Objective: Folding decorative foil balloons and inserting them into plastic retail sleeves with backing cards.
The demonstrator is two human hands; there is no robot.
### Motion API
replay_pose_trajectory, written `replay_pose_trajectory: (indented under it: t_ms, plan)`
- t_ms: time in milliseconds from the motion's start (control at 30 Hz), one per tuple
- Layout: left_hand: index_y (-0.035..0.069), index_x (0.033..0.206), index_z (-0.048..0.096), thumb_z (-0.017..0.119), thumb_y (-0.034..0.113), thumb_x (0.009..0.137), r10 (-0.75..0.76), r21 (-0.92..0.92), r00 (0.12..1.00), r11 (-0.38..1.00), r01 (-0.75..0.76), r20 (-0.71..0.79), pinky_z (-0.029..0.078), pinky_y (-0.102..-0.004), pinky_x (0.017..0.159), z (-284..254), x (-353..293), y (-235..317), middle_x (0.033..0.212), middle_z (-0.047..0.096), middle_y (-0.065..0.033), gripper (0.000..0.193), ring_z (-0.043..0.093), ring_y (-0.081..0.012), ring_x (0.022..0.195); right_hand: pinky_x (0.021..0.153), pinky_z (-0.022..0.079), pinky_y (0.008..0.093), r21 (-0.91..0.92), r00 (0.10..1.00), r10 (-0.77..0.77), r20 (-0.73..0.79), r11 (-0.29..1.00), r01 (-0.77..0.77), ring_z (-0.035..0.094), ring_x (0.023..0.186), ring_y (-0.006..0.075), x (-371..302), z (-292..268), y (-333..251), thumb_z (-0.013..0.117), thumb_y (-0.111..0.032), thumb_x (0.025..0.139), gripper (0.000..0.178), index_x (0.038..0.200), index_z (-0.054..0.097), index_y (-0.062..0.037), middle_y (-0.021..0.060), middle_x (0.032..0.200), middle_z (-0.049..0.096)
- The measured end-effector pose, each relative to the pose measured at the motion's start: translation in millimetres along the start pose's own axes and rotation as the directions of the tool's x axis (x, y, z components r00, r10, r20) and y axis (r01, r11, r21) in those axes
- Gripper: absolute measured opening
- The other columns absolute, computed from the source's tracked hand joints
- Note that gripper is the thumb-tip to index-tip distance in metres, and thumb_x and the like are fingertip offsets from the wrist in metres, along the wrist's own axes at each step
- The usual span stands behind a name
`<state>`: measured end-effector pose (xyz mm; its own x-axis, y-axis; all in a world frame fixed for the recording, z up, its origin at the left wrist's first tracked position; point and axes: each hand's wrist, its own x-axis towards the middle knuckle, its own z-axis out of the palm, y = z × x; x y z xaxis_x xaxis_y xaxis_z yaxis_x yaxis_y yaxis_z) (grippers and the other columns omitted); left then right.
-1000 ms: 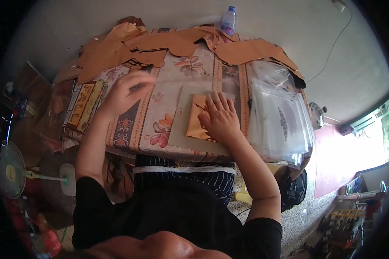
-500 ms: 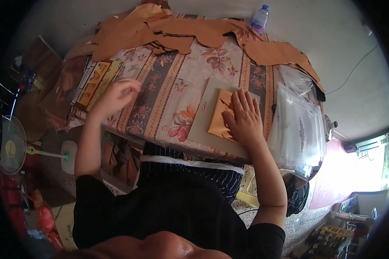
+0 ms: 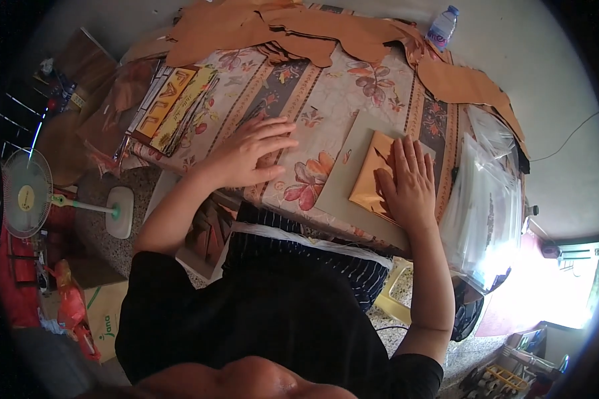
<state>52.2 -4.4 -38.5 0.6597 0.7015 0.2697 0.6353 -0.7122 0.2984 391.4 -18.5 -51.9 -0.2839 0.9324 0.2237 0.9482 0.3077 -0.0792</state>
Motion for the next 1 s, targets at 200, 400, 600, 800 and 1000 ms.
replay_pose_trajectory:
  t_ms: [200,400,600,800,1000]
  plan:
    - [0.008,0.119,0.059,0.063,0.013,0.083,0.037,-0.034,0.997,0.999,-0.039,-0.073,0.037,-0.0409,0.105,-13.7,8.4,3.6,0.132,0.053,-0.0098,0.037,0.047,-0.0267,0.125,0.116,0.015,0.042,-0.008,1.0,0.009,-0.002,1.0,-0.009,0.025,0.141,0.0313,0.0,-0.2,-1.3,0.044,-0.039,0.092,0.063,0.144,0.034,-0.0048,0.0164,0.151,0.03]
    - [-0.001,0.119,0.055,0.058,0.009,0.089,-0.2,-0.609,0.968,0.752,0.251,0.152,0.05,-0.0283,0.08,4.6,49.8,45.5,0.103,0.062,-0.0084,0.032,0.061,-0.0132,0.092,0.116,0.015,0.0422,0.012,0.999,-0.018,-0.031,1.0,0.019,0.025,0.141,0.032,2.3,4.9,2.6,0.045,-0.04,0.093,0.062,0.143,0.036,-0.0044,0.0173,0.149,0.033]
    - [-0.009,0.127,0.045,0.06,0.014,0.092,-0.222,-0.767,0.933,0.532,0.36,0.284,0.05,-0.0268,0.083,27.9,79.7,37.6,0.11,0.059,-0.0115,0.044,0.06,-0.0152,0.096,0.116,0.015,0.0422,0.006,0.999,-0.011,-0.038,1.0,0.011,0.025,0.141,0.0317,1.3,7.1,3.2,0.047,-0.041,0.092,0.064,0.143,0.035,-0.0038,0.0177,0.149,0.034]
    - [-0.008,0.124,0.049,0.06,0.012,0.091,-0.387,-0.888,0.858,0.171,0.426,0.337,0.051,-0.0264,0.082,42.6,78.7,38.3,0.111,0.059,-0.0119,0.04,0.062,-0.0161,0.094,0.116,0.015,0.0431,0.055,1.0,-0.004,0.002,0.998,0.004,0.025,0.141,0.0332,0.9,-8.1,-7.2,0.049,-0.043,0.09,0.065,0.145,0.034,-0.0107,0.0175,0.15,0.031]
    - [-0.009,0.119,0.05,0.057,0.01,0.091,-0.223,-0.61,0.961,0.744,0.275,0.161,0.047,-0.0288,0.057,40.9,69.1,72.3,0.085,0.069,-0.0178,0.035,0.064,-0.0157,0.066,0.116,0.014,0.0441,0.004,0.998,-0.041,0.044,0.999,0.04,0.024,0.141,0.0344,0.0,-6.6,-7.6,0.048,-0.042,0.091,0.065,0.147,0.031,-0.0131,0.0202,0.15,0.029]
